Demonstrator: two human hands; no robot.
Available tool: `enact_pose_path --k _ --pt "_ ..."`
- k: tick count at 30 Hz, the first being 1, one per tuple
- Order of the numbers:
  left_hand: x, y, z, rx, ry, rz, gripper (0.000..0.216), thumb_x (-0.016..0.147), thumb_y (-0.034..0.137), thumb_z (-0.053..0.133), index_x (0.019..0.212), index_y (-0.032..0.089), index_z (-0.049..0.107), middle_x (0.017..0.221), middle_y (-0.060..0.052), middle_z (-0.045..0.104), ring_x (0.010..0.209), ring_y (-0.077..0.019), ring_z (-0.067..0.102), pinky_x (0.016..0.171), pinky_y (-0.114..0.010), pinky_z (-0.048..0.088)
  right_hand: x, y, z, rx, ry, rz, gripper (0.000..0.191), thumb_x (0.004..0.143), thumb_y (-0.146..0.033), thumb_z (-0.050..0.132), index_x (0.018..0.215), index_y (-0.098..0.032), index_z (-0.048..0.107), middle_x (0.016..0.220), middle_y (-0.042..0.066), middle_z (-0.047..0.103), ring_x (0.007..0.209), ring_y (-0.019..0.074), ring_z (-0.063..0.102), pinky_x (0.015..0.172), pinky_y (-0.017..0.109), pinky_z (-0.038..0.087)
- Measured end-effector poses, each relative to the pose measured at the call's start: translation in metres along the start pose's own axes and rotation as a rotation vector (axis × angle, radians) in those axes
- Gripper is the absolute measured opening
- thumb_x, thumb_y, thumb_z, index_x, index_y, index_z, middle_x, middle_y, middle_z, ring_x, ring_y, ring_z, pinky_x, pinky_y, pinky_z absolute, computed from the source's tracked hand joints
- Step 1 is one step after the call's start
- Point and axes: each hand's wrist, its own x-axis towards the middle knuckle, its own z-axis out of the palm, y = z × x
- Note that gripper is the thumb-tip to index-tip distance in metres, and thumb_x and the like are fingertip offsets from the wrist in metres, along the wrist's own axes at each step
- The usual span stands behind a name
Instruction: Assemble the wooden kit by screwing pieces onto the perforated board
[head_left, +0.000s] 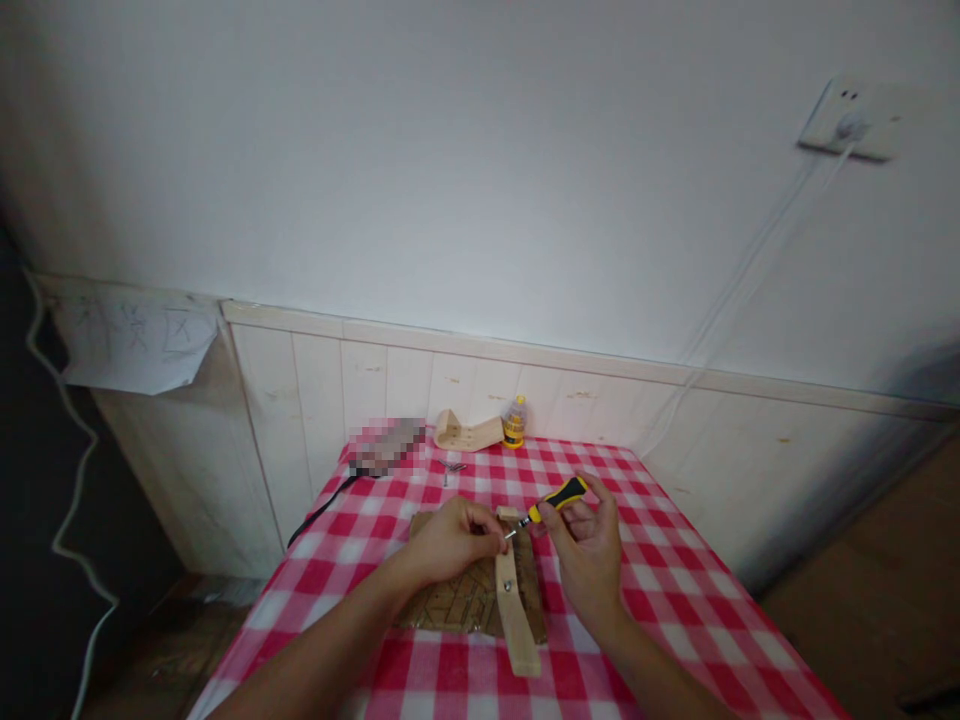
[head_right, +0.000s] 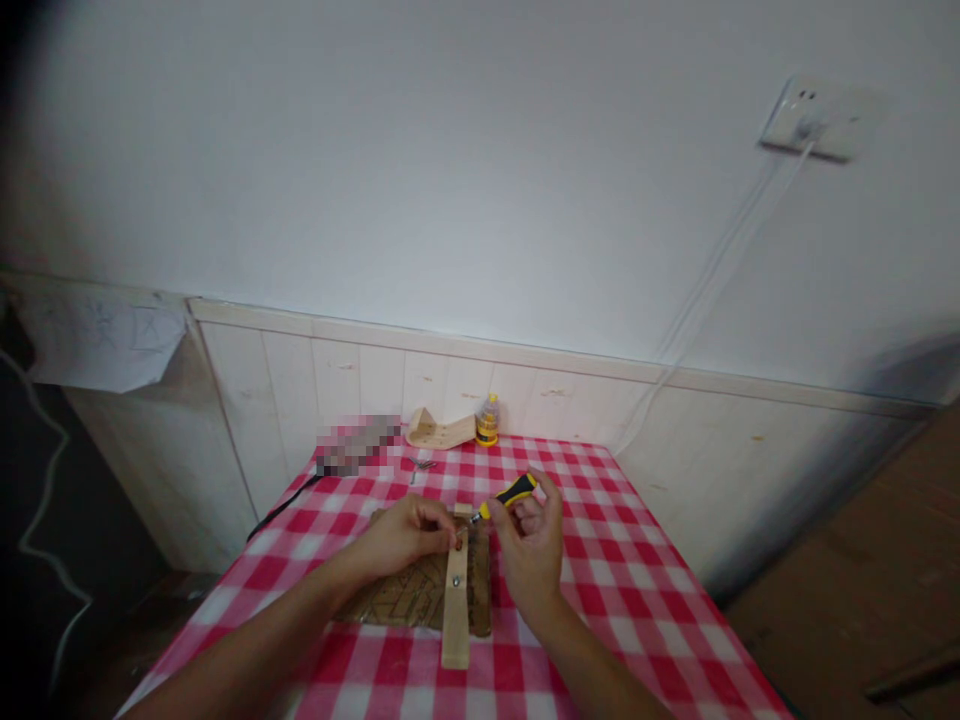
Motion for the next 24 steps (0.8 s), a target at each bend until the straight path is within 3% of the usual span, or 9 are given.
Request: enact_pose_path --k 15,24 --pt "0.0003 0.0016 0.0000 0.034 0.005 -0.003 0.023 0.073 0.037 0.077 0.073 0.014 0.080 0.078 -0.008 0.078 0.073 -0.0191 0.067 0.073 -0.030 0.049 -0.0047 0.0020 0.0045 0.004 -0.066 -0.026 0.055 0.081 -0.031 0.079 0.123 -0.027 0.044 0.076 -0.002 0.073 0.065 0.0184 0.071 0.056 0.027 0.058" --pt "-0.0014 0.0016 0.0004 0.058 0.035 -0.003 0.017 0.072 0.030 0.076 0.074 0.014 0.079 0.074 -0.006 0.076 0.067 -0.0162 0.063 0.067 -0.027 0.046 -0.0066 0.0056 0.0025 -0.079 -0.035 -0.057 0.054 0.080 -0.027 0.078 0.125 -0.024 0.048 0.071 -0.004 0.069 0.061 0.0161 0.066 0.055 0.025 0.053"
